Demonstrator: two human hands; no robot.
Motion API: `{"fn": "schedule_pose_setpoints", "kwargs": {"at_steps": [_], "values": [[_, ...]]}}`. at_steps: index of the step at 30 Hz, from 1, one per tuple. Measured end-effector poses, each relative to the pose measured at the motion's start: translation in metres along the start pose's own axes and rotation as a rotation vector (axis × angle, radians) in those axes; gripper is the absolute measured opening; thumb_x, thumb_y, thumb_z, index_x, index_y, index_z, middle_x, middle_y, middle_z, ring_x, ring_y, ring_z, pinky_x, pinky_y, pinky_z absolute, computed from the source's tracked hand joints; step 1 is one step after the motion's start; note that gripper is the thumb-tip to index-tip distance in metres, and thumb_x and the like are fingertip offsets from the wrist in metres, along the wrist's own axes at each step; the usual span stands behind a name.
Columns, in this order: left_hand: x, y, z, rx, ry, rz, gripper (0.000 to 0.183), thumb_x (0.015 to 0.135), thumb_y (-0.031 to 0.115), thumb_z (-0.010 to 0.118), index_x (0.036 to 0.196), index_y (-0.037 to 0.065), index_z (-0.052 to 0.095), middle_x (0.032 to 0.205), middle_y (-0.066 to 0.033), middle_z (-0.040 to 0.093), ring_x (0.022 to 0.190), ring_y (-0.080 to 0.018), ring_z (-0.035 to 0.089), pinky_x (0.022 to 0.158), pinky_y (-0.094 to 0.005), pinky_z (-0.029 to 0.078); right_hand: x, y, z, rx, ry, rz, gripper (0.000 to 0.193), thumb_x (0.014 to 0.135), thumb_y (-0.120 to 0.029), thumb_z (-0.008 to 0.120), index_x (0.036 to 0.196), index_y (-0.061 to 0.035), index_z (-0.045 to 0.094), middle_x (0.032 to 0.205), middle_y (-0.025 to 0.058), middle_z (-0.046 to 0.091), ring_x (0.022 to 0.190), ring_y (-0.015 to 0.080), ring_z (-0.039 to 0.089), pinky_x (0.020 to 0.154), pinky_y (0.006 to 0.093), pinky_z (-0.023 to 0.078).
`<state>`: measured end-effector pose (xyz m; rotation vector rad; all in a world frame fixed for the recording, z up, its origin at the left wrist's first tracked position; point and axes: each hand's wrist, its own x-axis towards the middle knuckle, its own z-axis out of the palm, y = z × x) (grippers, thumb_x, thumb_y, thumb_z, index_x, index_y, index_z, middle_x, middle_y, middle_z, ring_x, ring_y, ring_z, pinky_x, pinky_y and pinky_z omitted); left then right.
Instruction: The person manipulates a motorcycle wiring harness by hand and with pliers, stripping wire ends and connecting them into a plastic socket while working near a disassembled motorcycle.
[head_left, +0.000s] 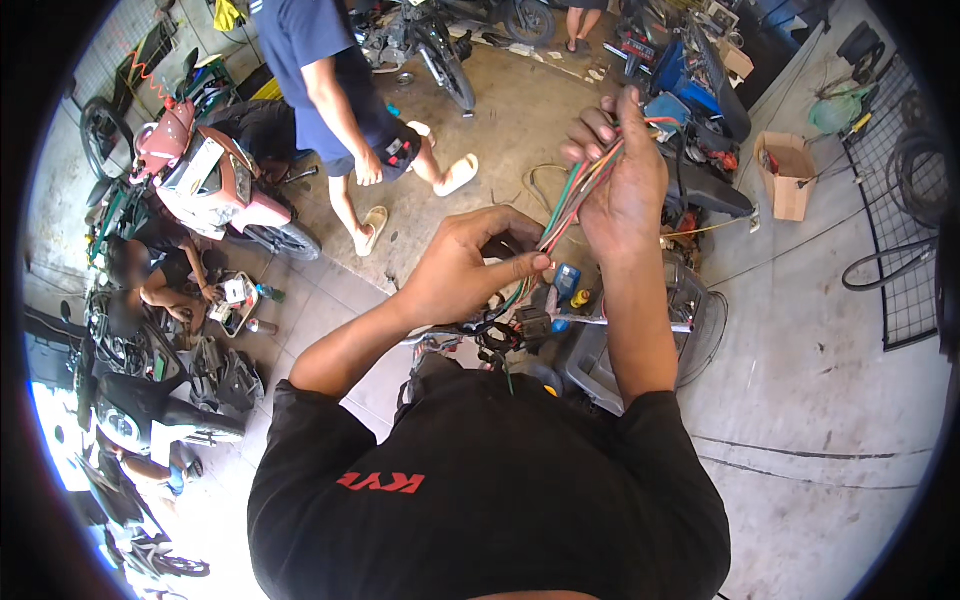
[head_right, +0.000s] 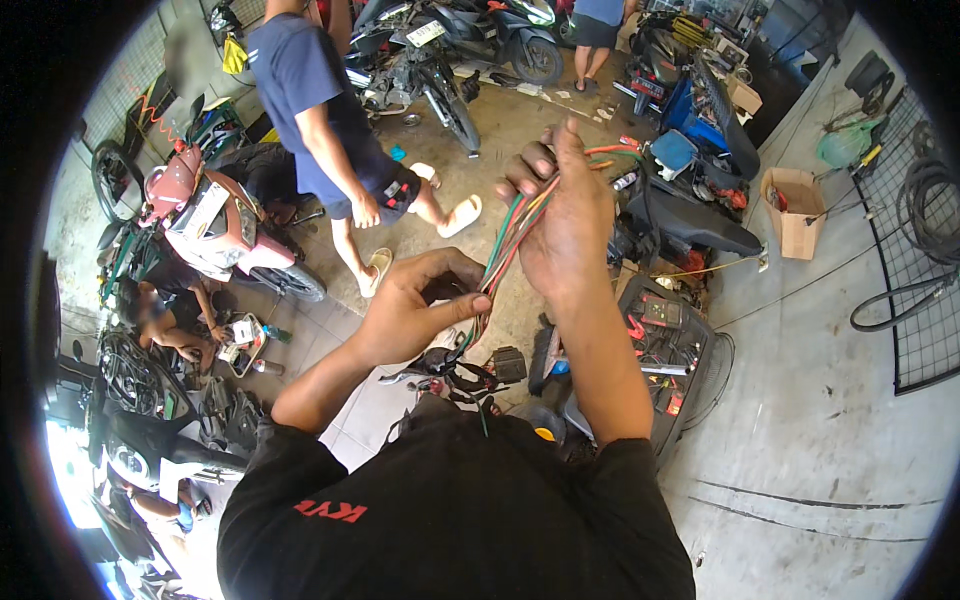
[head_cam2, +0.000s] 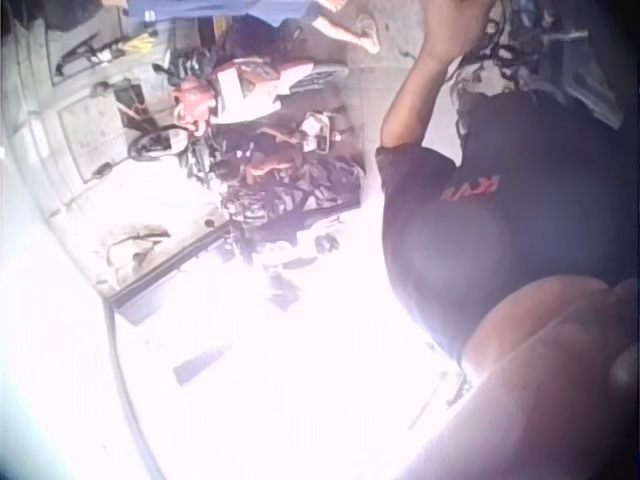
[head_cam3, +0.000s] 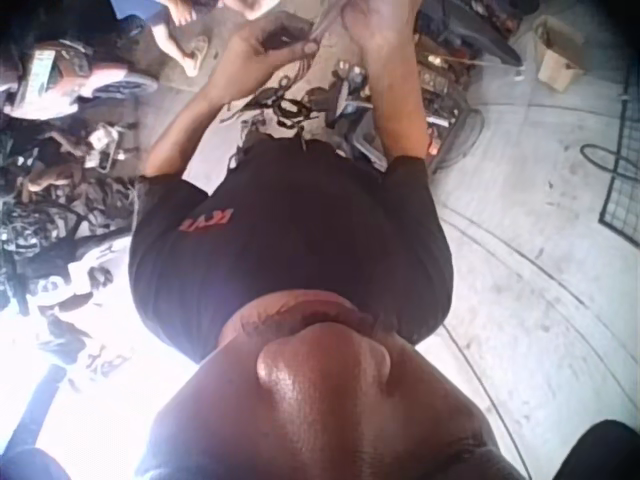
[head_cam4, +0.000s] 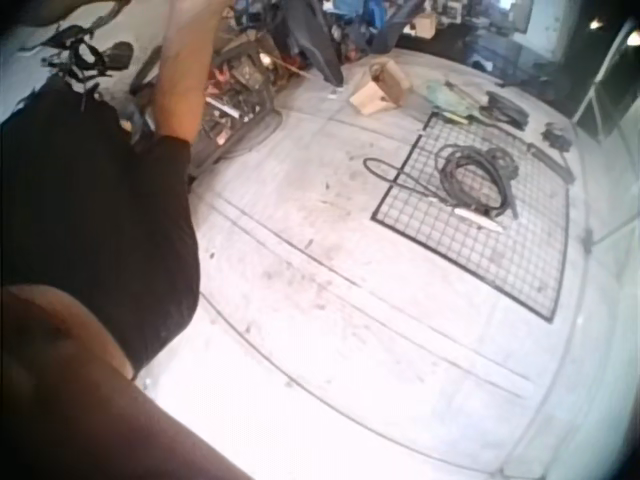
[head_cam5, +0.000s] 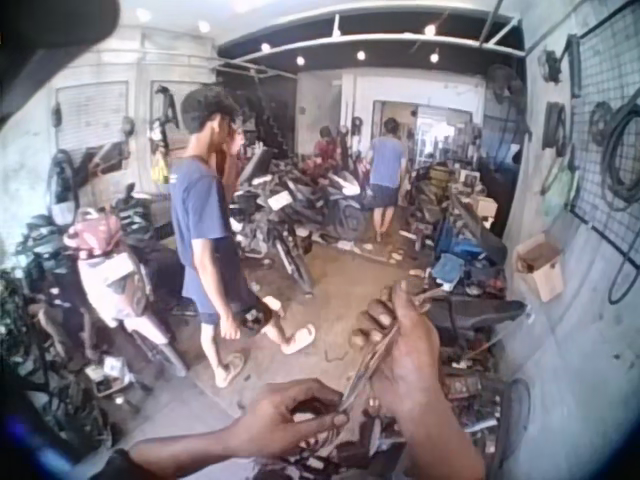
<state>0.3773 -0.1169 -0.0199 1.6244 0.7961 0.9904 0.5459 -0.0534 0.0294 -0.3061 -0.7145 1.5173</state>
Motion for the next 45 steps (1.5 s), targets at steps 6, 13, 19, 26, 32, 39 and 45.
{"fn": "schedule_pose_setpoints", "kwargs": {"at_steps": [6,13,19,26,32,39,45], "values": [[-0.011,-0.005,-0.008,-0.097,0.100,-0.069,0.017,0.096,0.010,0.060,0.107,-0.001,0.052,0.086,-0.0047,0.061,0.077,-0.0087,0.059,0.071,-0.0249,0.049,-0.019,-0.006,-0.024,-0.504,-0.069,0.139,0.039,0.092,-0.033,0.068,0.114,-0.0033,0.056,0.099,0.0051,0.062,0.090,0.0189,0.064,0.081,0.0384,0.055],[-0.009,-0.016,-0.015,-0.159,0.081,-0.188,0.017,0.093,0.006,0.061,0.106,0.002,0.052,0.088,-0.0054,0.060,0.079,-0.0097,0.057,0.067,-0.0251,0.047,-0.045,0.003,-0.049,-0.589,-0.110,0.305,0.038,0.086,-0.017,0.074,0.115,0.0040,0.061,0.104,0.0105,0.067,0.093,0.0170,0.065,0.083,0.0324,0.055],[-0.001,-0.025,-0.009,-0.514,0.118,-0.237,0.027,0.085,0.004,0.068,0.106,0.003,0.050,0.094,-0.0075,0.058,0.086,-0.0149,0.059,0.075,-0.0327,0.051,-0.056,0.019,-0.061,-0.510,-0.024,0.275,0.032,0.087,-0.014,0.071,0.111,0.0030,0.059,0.101,0.0091,0.066,0.089,0.0166,0.065,0.082,0.0330,0.054],[-0.002,-0.021,-0.014,-0.597,0.154,-0.257,0.034,0.087,0.006,0.066,0.116,-0.003,0.050,0.099,-0.0085,0.057,0.090,-0.0155,0.058,0.083,-0.0364,0.053,-0.057,0.023,-0.064,-0.534,-0.065,0.325,0.030,0.088,-0.013,0.068,0.112,0.0007,0.058,0.101,0.0086,0.064,0.092,0.0189,0.063,0.084,0.0340,0.051],[-0.004,-0.024,-0.018,-0.619,0.139,-0.260,0.030,0.091,0.005,0.062,0.118,-0.003,0.052,0.102,-0.0091,0.059,0.092,-0.0154,0.060,0.086,-0.0366,0.053,-0.059,0.031,-0.074,-0.433,-0.052,0.341,0.026,0.089,-0.013,0.067,0.110,0.0004,0.058,0.100,0.0085,0.064,0.092,0.0195,0.064,0.086,0.0350,0.052],[-0.004,-0.023,-0.014,-0.443,0.129,-0.271,0.023,0.092,0.006,0.061,0.113,-0.003,0.055,0.100,-0.0092,0.064,0.092,-0.0157,0.064,0.086,-0.0313,0.052,-0.056,0.039,-0.059,-0.489,-0.053,0.357,0.030,0.091,-0.020,0.069,0.108,0.0014,0.058,0.099,0.0093,0.065,0.090,0.0192,0.065,0.085,0.0341,0.053],[-0.005,-0.034,-0.022,-0.370,0.311,-0.224,0.019,0.095,0.012,0.055,0.108,-0.002,0.053,0.090,-0.0069,0.063,0.087,-0.0188,0.065,0.086,-0.0325,0.051,-0.056,0.040,-0.064,-0.378,-0.054,0.287,0.025,0.095,-0.023,0.063,0.104,-0.0003,0.058,0.094,0.0078,0.065,0.088,0.0176,0.064,0.082,0.0325,0.052]]}}
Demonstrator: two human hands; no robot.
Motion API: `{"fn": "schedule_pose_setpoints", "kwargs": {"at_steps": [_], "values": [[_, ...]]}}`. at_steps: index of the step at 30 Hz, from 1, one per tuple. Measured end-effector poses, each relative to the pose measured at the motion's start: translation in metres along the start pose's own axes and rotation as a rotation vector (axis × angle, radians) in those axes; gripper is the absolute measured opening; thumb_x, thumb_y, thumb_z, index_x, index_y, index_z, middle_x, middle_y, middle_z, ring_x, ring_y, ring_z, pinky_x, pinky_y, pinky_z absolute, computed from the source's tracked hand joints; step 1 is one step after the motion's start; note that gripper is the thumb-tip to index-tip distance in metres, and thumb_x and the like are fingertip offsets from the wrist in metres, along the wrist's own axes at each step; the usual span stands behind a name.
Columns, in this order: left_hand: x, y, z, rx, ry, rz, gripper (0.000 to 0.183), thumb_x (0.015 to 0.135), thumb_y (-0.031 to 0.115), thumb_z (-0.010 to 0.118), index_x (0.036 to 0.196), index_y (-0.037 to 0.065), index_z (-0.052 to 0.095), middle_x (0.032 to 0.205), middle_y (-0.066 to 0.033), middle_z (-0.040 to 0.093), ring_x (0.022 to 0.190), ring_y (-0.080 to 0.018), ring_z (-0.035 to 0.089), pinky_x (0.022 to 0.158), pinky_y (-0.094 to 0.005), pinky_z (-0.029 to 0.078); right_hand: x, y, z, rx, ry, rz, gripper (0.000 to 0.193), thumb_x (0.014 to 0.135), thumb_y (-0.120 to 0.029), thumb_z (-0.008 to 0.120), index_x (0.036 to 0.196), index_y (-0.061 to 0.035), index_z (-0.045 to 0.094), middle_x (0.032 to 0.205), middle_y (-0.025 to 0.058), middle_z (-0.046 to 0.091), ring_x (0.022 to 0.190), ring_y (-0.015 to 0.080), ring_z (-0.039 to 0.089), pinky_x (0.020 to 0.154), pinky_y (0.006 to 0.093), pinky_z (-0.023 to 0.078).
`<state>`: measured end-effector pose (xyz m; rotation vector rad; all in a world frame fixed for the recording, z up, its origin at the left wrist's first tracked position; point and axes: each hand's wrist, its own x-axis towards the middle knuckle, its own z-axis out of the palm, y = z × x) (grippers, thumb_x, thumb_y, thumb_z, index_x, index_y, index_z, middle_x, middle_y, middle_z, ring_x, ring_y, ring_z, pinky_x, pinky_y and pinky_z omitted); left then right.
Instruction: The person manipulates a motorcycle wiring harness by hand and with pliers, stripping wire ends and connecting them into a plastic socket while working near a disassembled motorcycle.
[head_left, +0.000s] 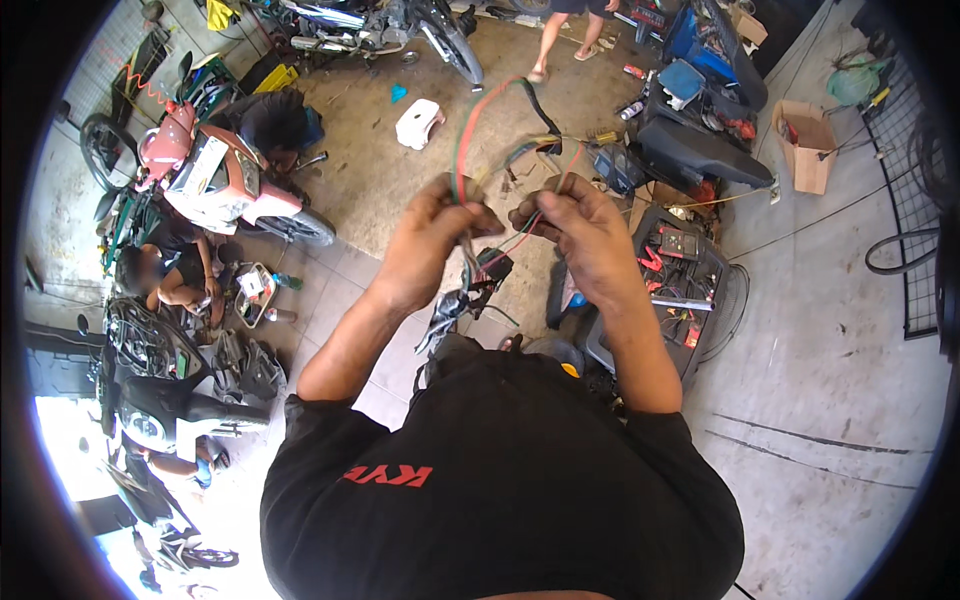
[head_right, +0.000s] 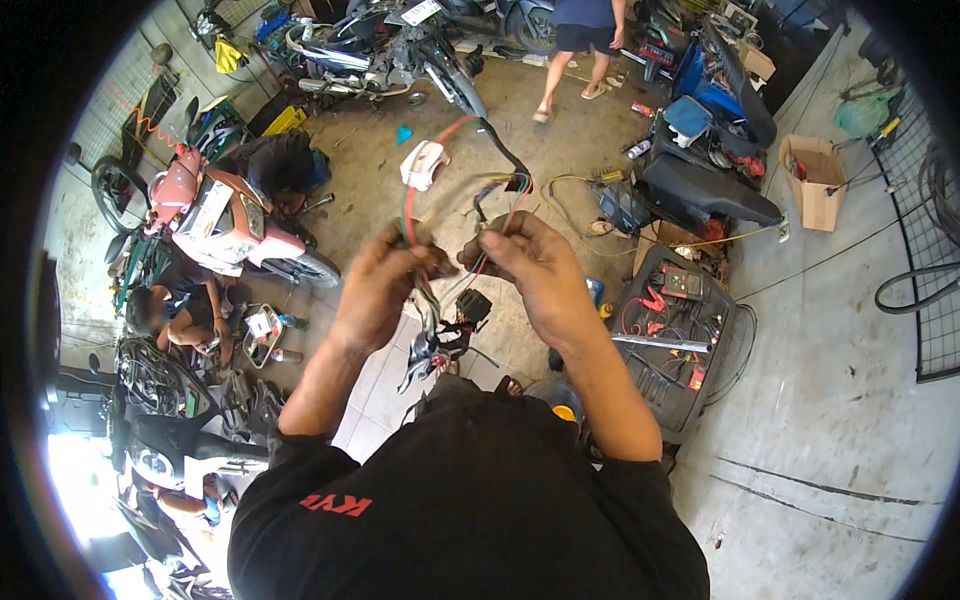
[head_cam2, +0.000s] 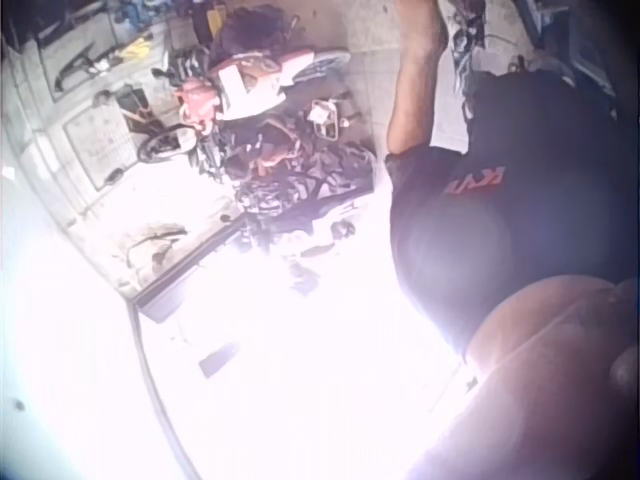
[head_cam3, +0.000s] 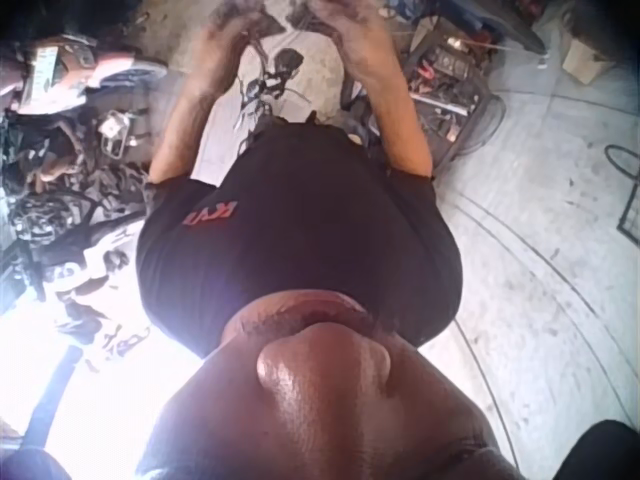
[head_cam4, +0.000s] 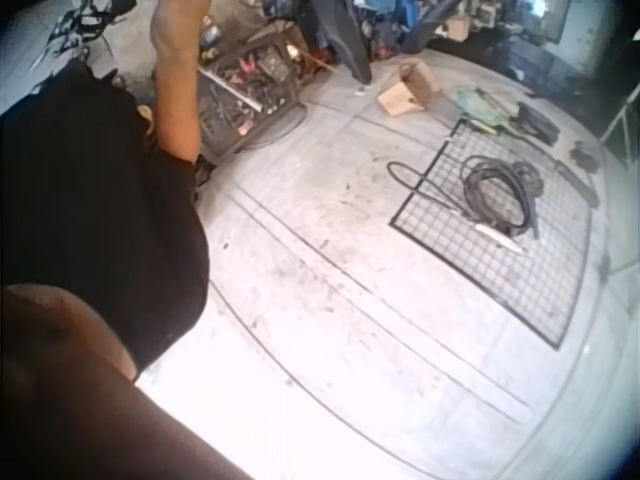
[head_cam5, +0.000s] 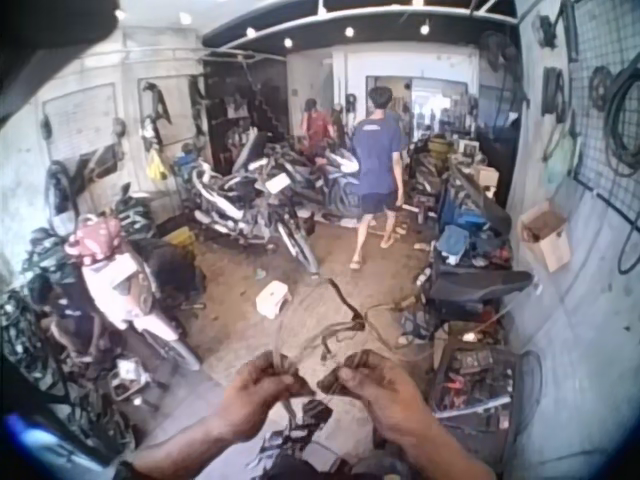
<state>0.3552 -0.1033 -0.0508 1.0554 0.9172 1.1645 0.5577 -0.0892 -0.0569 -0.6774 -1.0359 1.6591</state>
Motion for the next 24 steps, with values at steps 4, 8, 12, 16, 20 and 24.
{"fn": "schedule_pose_setpoints", "kwargs": {"at_steps": [4,8,12,16,20,24], "values": [[-0.001,0.011,-0.028,-0.300,0.053,0.125,0.014,0.098,0.019,0.053,0.094,0.006,0.051,0.068,0.0044,0.036,0.057,-0.0068,0.032,0.055,-0.0244,0.033,-0.009,0.011,-0.035,0.297,-0.152,-0.026,0.024,0.098,-0.025,0.057,0.101,-0.0013,0.058,0.081,0.0016,0.055,0.077,0.0118,0.056,0.070,0.0285,0.048],[-0.009,0.021,-0.040,-0.468,0.039,0.254,0.011,0.099,0.019,0.054,0.094,0.009,0.051,0.063,0.0067,0.029,0.052,-0.0049,0.026,0.049,-0.0220,0.025,-0.015,0.039,-0.069,0.157,-0.070,0.143,0.027,0.100,-0.028,0.055,0.101,-0.0004,0.059,0.059,-0.0034,0.039,0.053,0.0079,0.041,0.056,0.0261,0.041],[-0.006,0.008,-0.033,-0.342,-0.096,0.168,0.015,0.098,0.022,0.058,0.099,0.008,0.052,0.061,0.0065,0.030,0.049,-0.0048,0.027,0.047,-0.0232,0.026,-0.015,0.023,-0.062,0.001,-0.231,0.154,0.033,0.099,-0.035,0.055,0.094,-0.0025,0.058,0.056,-0.0047,0.038,0.050,0.0092,0.041,0.050,0.0255,0.039],[-0.014,0.002,-0.028,-0.193,-0.074,0.122,0.024,0.096,0.020,0.060,0.114,0.006,0.051,0.058,0.0056,0.034,0.043,-0.0047,0.029,0.043,-0.0215,0.026,0.001,0.013,-0.071,-0.079,-0.073,0.225,0.031,0.098,-0.033,0.057,0.095,-0.0019,0.058,0.069,-0.0006,0.048,0.057,0.0107,0.049,0.052,0.0278,0.041],[-0.022,0.000,-0.039,-0.159,-0.059,0.179,0.030,0.090,0.017,0.066,0.105,0.002,0.045,0.052,0.0049,0.035,0.038,-0.0059,0.031,0.038,-0.0218,0.024,0.010,0.047,-0.097,-0.049,-0.161,0.121,0.034,0.099,-0.034,0.054,0.104,-0.0005,0.059,0.089,0.0066,0.056,0.082,0.0165,0.059,0.080,0.0375,0.056],[-0.017,-0.012,-0.050,0.012,-0.011,0.183,0.021,0.093,0.012,0.064,0.100,0.003,0.047,0.059,0.0026,0.040,0.042,-0.0048,0.033,0.040,-0.0210,0.025,0.016,0.065,-0.078,0.056,-0.274,0.223,0.050,0.101,-0.047,0.047,0.111,0.0005,0.059,0.099,0.0117,0.064,0.093,0.0226,0.064,0.086,0.0386,0.055]]}}
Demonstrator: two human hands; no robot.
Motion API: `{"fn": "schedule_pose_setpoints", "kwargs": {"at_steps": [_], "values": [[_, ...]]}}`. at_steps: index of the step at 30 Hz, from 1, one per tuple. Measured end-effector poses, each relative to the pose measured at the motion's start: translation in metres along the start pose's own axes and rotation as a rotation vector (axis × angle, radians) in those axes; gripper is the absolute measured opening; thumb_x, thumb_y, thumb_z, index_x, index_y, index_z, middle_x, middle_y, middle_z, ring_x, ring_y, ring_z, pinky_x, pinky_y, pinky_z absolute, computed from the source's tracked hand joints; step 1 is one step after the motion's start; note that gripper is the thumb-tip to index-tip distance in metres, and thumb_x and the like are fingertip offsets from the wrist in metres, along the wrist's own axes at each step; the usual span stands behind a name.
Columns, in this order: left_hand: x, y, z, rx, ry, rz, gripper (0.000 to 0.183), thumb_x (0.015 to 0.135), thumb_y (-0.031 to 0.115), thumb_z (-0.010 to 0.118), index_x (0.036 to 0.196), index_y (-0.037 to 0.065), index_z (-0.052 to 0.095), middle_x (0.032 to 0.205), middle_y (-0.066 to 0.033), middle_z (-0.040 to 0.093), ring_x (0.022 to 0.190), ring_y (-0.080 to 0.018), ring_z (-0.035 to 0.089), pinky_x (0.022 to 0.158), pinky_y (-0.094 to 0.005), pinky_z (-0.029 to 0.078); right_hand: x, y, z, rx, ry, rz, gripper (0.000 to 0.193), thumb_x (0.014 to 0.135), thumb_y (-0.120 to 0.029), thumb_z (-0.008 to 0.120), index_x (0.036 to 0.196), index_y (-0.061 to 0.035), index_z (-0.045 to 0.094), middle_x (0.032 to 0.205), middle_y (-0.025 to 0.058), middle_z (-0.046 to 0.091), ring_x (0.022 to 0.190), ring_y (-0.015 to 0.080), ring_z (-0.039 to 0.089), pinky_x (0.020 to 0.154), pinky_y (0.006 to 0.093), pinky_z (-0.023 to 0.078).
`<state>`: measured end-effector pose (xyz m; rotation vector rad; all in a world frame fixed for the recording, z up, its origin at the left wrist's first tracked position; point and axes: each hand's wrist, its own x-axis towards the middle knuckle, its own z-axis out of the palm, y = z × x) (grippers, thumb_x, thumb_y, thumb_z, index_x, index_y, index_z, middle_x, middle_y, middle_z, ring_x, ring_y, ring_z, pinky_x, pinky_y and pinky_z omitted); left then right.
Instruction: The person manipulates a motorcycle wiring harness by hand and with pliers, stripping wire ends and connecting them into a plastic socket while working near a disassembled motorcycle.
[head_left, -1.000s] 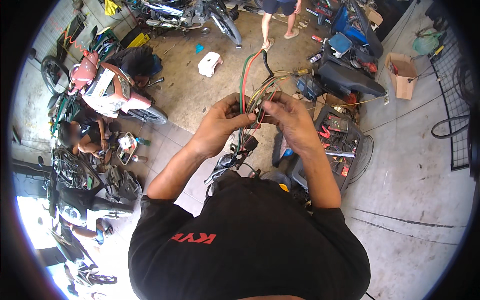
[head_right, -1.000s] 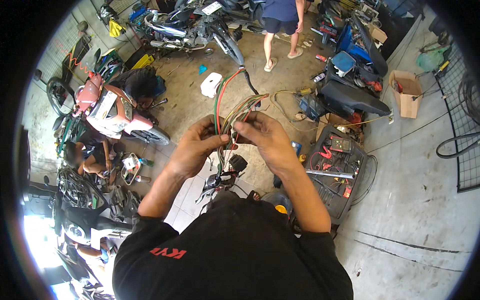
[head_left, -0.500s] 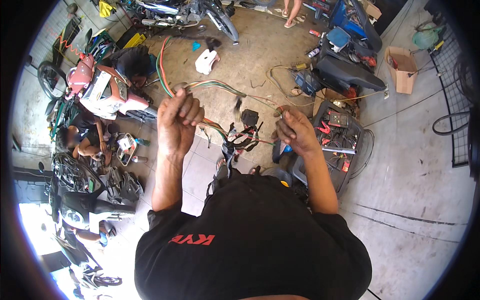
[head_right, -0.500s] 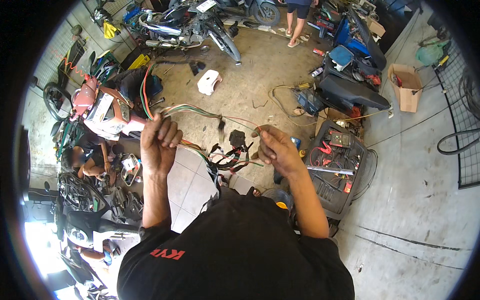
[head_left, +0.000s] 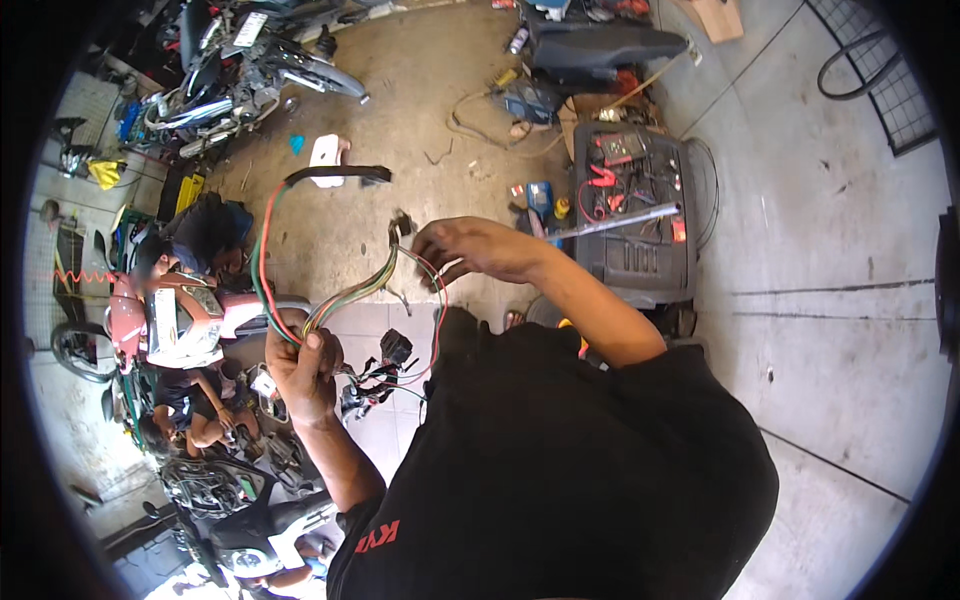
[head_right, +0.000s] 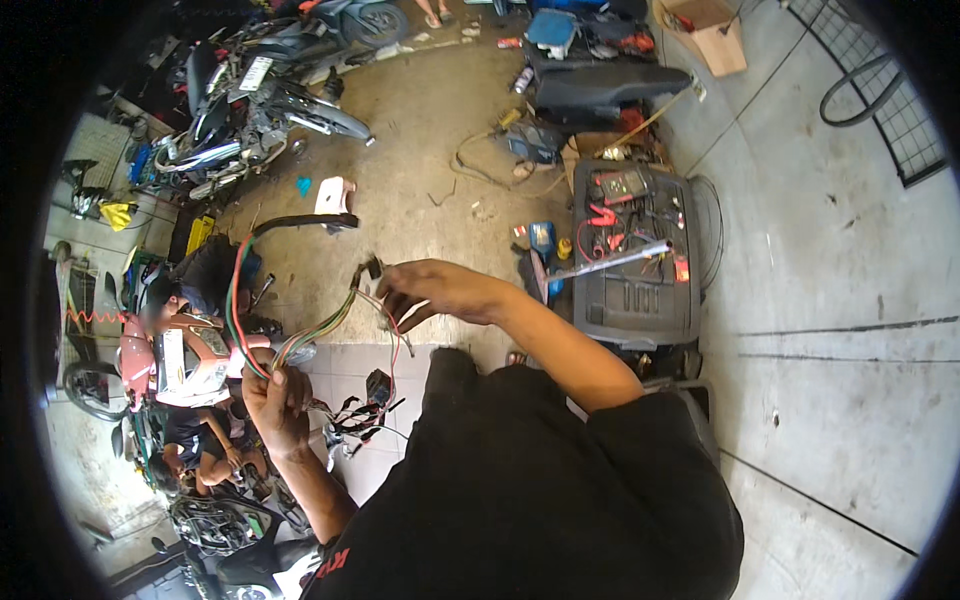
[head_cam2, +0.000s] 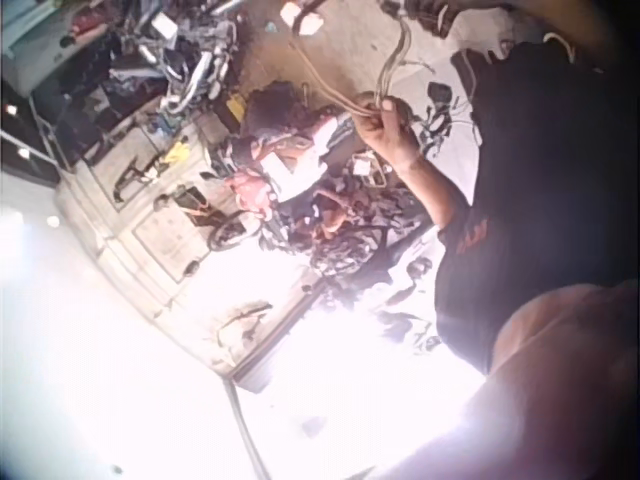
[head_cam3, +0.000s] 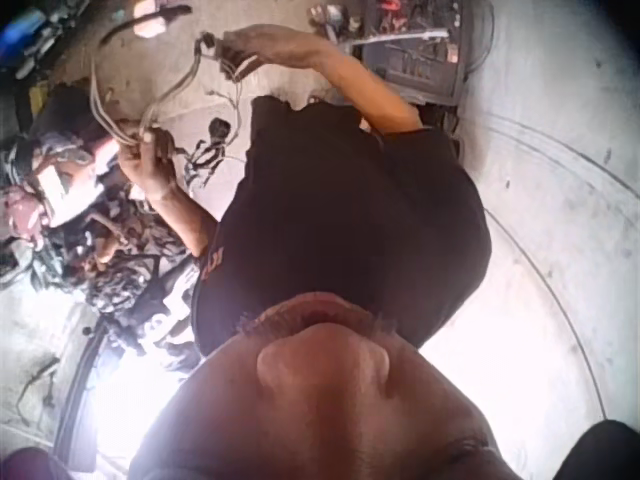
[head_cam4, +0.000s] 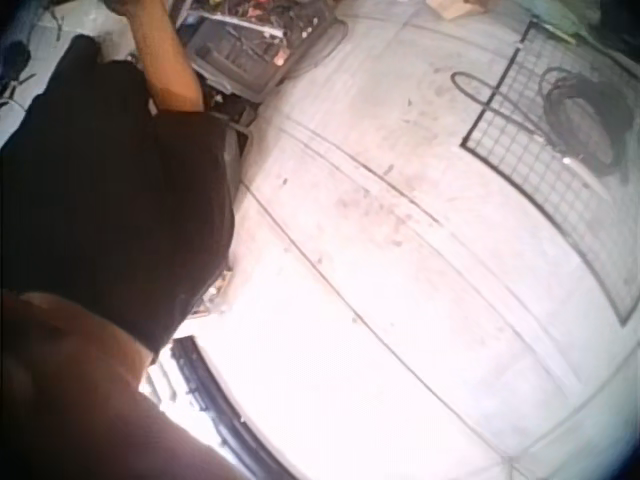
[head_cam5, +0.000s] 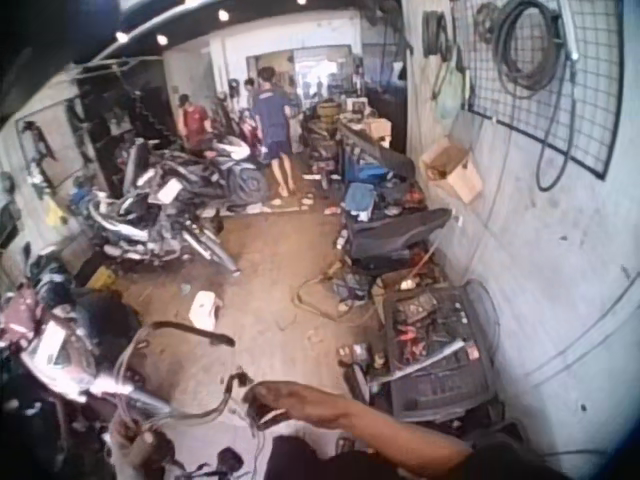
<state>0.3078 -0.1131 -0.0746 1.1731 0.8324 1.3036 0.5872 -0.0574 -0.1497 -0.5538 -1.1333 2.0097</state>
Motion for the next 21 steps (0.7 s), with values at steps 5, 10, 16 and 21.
{"fn": "schedule_pose_setpoints", "kwargs": {"at_steps": [5,10,16,21], "values": [[0.028,-0.020,-0.008,0.160,0.077,-0.032,0.015,0.097,0.013,0.058,0.103,0.004,0.048,0.059,0.0040,0.039,0.044,-0.0046,0.032,0.041,-0.0214,0.023,0.037,0.006,0.024,0.078,-0.032,0.064,0.037,0.099,-0.036,0.055,0.110,-0.0002,0.057,0.092,0.0097,0.065,0.087,0.0212,0.067,0.082,0.0363,0.055],[0.085,-0.031,-0.034,0.078,0.139,-0.035,0.015,0.096,0.012,0.060,0.100,0.005,0.048,0.060,0.0025,0.042,0.046,-0.0043,0.035,0.043,-0.0206,0.025,0.076,-0.016,0.014,0.539,0.149,0.092,0.021,0.101,-0.023,0.051,0.106,-0.0038,0.059,0.070,-0.0046,0.039,0.054,0.0071,0.031,0.051,0.0245,0.032],[0.156,-0.049,-0.127,-0.030,-0.205,-0.253,0.044,0.090,0.029,0.064,0.120,-0.002,0.051,0.078,-0.0085,0.061,0.065,-0.0187,0.061,0.060,-0.0306,0.049,0.165,-0.048,-0.010,-0.091,0.306,0.111,0.029,0.103,-0.027,0.049,0.102,-0.0014,0.063,0.062,-0.0073,0.035,0.053,0.0052,0.031,0.049,0.0236,0.028],[0.255,-0.079,-0.180,0.234,-0.937,-0.290,0.082,0.085,0.061,0.061,0.125,-0.010,0.052,0.114,-0.0235,0.062,0.115,-0.0338,0.056,0.106,-0.0431,0.037,0.265,-0.087,0.003,-0.779,0.096,-0.082,0.030,0.098,-0.025,0.056,0.100,0.0027,0.067,0.068,0.0045,0.058,0.057,0.0106,0.048,0.053,0.0271,0.038]]}}
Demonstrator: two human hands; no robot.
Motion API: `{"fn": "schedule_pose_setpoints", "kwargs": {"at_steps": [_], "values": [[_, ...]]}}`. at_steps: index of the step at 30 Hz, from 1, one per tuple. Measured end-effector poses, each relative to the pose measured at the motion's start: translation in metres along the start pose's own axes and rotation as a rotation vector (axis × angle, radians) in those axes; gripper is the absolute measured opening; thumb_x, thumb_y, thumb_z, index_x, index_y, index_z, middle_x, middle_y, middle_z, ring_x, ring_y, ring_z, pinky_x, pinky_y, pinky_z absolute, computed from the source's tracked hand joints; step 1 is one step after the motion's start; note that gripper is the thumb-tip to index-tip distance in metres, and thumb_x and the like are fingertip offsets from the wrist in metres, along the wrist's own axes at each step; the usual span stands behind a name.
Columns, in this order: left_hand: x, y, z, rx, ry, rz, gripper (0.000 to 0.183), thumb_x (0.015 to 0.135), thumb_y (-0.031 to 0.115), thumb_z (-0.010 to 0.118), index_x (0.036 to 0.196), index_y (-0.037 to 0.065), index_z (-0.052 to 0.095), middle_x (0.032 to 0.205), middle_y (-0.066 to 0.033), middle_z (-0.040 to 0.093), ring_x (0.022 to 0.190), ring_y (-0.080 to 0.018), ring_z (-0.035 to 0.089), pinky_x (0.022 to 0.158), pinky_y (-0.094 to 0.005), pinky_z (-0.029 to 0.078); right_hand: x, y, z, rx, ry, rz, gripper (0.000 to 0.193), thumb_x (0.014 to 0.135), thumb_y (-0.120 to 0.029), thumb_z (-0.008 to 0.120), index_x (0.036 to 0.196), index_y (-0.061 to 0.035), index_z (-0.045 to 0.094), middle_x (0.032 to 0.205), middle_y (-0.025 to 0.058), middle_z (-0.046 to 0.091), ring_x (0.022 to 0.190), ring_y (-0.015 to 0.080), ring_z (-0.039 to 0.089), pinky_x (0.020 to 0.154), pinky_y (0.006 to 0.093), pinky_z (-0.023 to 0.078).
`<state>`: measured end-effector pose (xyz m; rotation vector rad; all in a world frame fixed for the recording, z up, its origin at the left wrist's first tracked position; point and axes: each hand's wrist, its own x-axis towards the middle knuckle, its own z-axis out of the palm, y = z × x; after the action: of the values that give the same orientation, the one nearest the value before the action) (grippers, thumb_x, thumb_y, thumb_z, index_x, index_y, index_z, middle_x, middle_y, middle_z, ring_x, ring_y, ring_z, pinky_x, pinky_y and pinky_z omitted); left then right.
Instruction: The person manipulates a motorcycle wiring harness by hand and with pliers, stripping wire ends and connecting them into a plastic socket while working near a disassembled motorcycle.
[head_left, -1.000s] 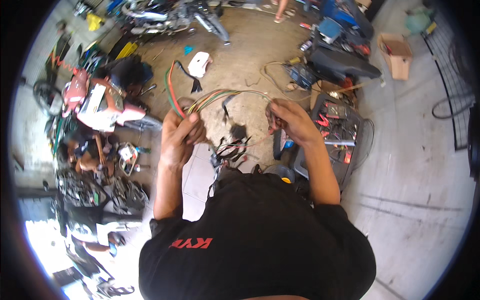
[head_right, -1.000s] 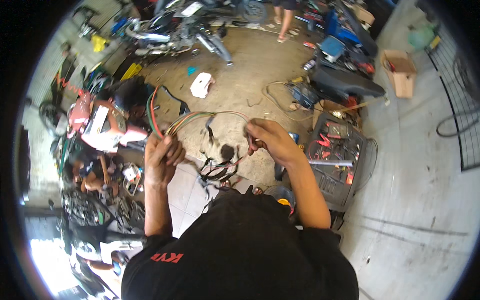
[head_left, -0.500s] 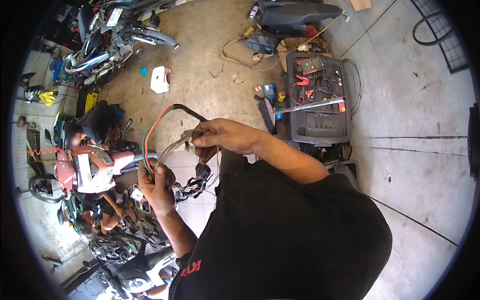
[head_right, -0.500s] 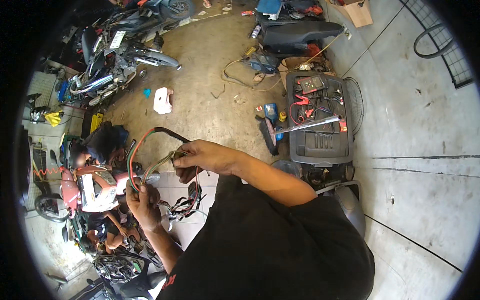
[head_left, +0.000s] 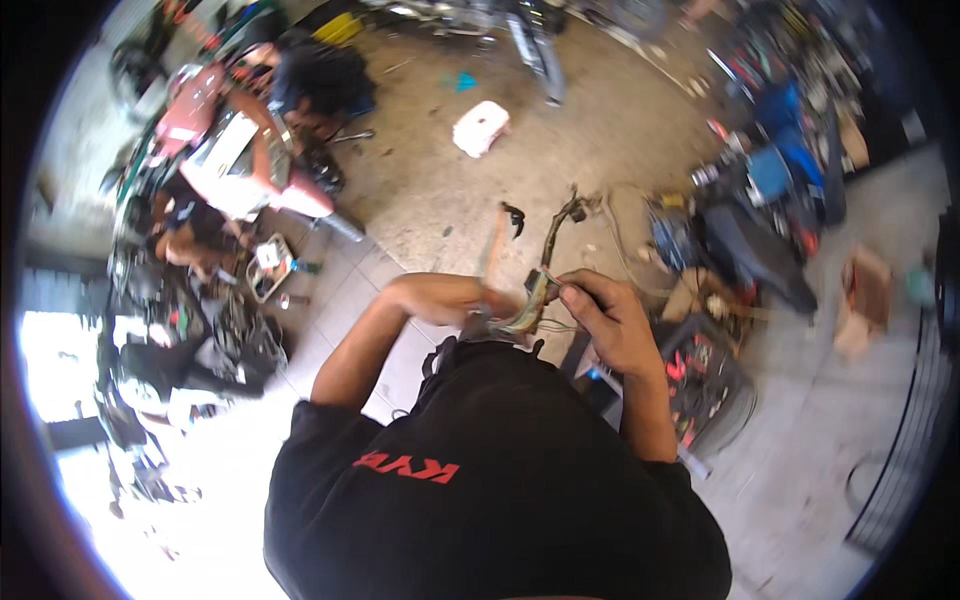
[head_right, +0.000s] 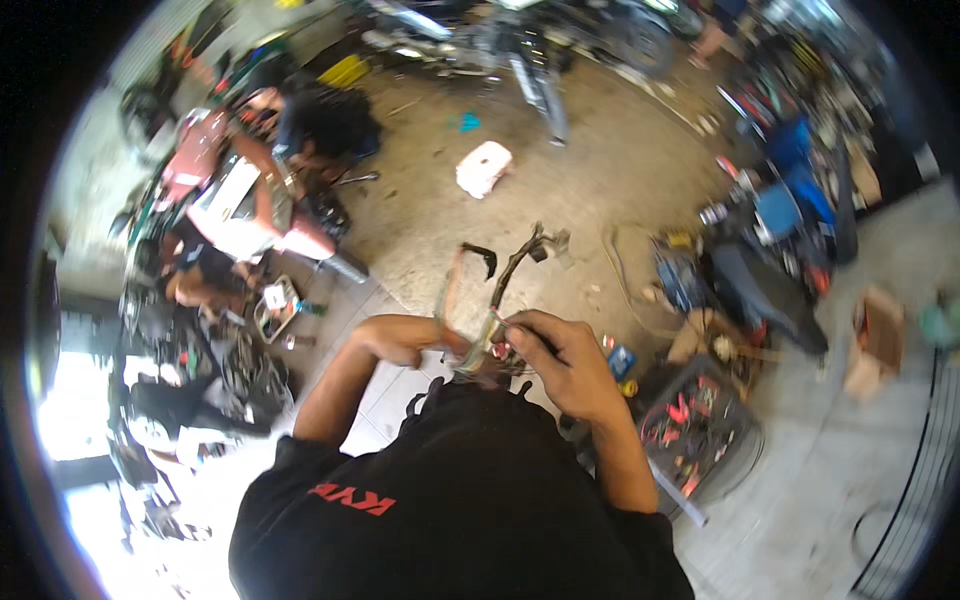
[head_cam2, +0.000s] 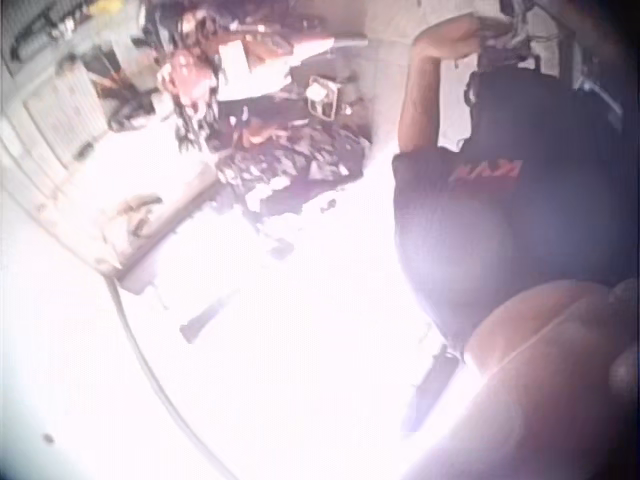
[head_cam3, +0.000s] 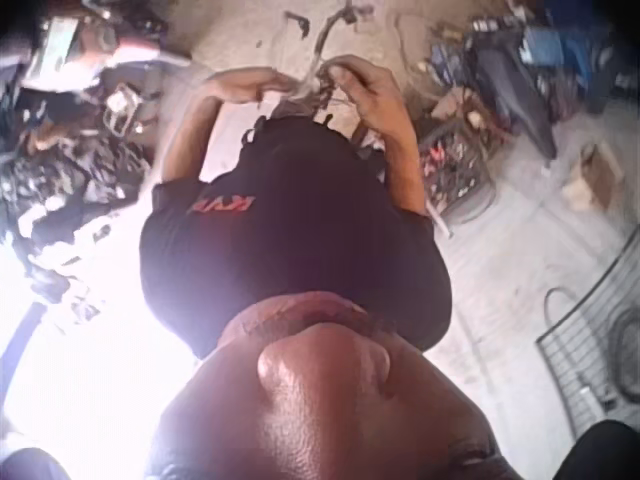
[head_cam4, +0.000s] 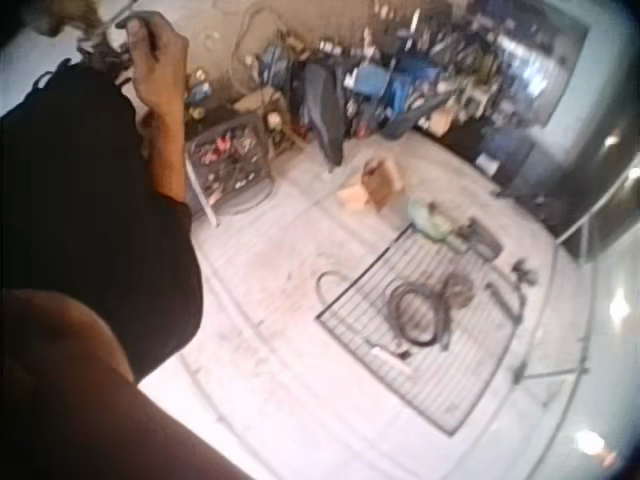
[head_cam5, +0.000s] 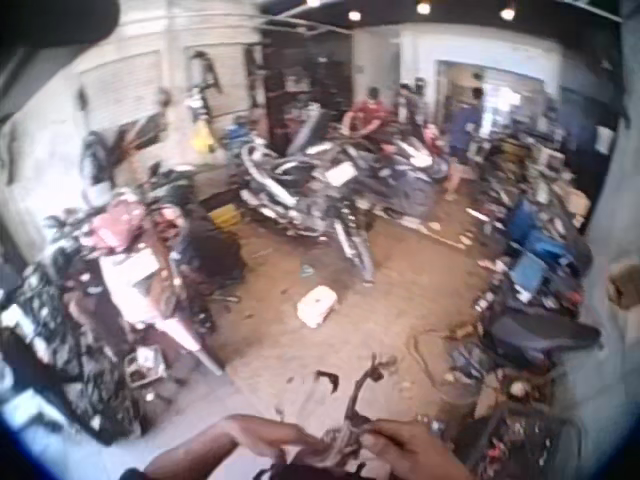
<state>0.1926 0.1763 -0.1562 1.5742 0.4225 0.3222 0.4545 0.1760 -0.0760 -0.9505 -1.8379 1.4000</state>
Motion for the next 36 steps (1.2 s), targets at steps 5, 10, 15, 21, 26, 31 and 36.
{"fn": "schedule_pose_setpoints", "kwargs": {"at_steps": [5,10,15,21,26,31,36], "values": [[0.027,0.014,-0.061,-0.675,0.493,0.343,0.087,0.078,0.053,0.075,0.131,-0.006,0.041,0.103,-0.0136,0.065,0.099,-0.0218,0.061,0.088,-0.0335,0.045,0.094,-0.028,-0.010,-0.266,-0.181,-0.013,0.022,0.095,-0.018,0.060,0.098,0.0034,0.067,0.065,0.0094,0.059,0.056,0.0119,0.050,0.055,0.0279,0.041],[0.021,0.032,-0.107,-0.683,0.632,0.084,0.035,0.086,0.022,0.075,0.110,0.004,0.057,0.091,-0.0034,0.063,0.075,-0.0098,0.056,0.067,-0.0255,0.045,0.166,-0.016,-0.016,-0.331,-0.228,0.046,0.019,0.093,-0.015,0.061,0.096,0.0027,0.066,0.068,0.0122,0.061,0.057,0.0153,0.054,0.056,0.0294,0.043],[0.038,0.027,-0.151,-0.248,0.975,0.061,0.043,0.083,0.029,0.078,0.109,0.002,0.058,0.093,-0.0049,0.065,0.087,-0.0146,0.059,0.078,-0.0296,0.048,0.260,0.018,-0.013,-0.469,-0.317,-0.134,0.016,0.090,-0.012,0.063,0.093,0.0039,0.064,0.072,0.0188,0.063,0.062,0.0253,0.061,0.061,0.0333,0.047],[0.036,0.025,-0.206,-0.245,1.254,-0.082,0.038,0.087,0.029,0.074,0.109,0.002,0.058,0.092,-0.0055,0.065,0.087,-0.0130,0.058,0.077,-0.0299,0.047,0.358,0.064,-0.026,-0.336,-0.487,-0.099,0.014,0.091,-0.008,0.063,0.085,0.0038,0.061,0.070,0.0125,0.063,0.061,0.0164,0.060,0.059,0.0301,0.047],[0.026,0.018,-0.229,-0.345,1.412,-0.029,0.032,0.094,0.031,0.065,0.106,0.003,0.057,0.087,-0.0043,0.060,0.083,-0.0105,0.054,0.070,-0.0296,0.044,0.447,0.071,-0.015,-0.178,-0.842,-0.198,0.025,0.095,-0.018,0.061,0.081,0.0031,0.059,0.065,0.0069,0.058,0.055,0.0116,0.055,0.053,0.0269,0.044],[-0.012,0.039,-0.257,-0.341,1.550,-0.093,0.038,0.098,0.041,0.058,0.097,0.003,0.057,0.074,-0.0029,0.057,0.070,-0.0120,0.053,0.065,-0.0296,0.043,0.520,0.087,0.030,0.066,-1.043,-0.272,0.039,0.098,-0.033,0.059,0.082,0.0026,0.060,0.067,0.0052,0.058,0.054,0.0099,0.051,0.050,0.0245,0.039],[-0.065,0.040,-0.288,-0.285,1.758,-0.140,0.043,0.099,0.043,0.054,0.088,0.002,0.056,0.065,-0.0029,0.056,0.061,-0.0108,0.053,0.057,-0.0304,0.043,0.579,0.099,0.100,0.265,-1.117,-0.233,0.040,0.097,-0.037,0.060,0.089,0.0021,0.063,0.075,0.0039,0.060,0.056,0.0073,0.048,0.050,0.0230,0.037]]}}
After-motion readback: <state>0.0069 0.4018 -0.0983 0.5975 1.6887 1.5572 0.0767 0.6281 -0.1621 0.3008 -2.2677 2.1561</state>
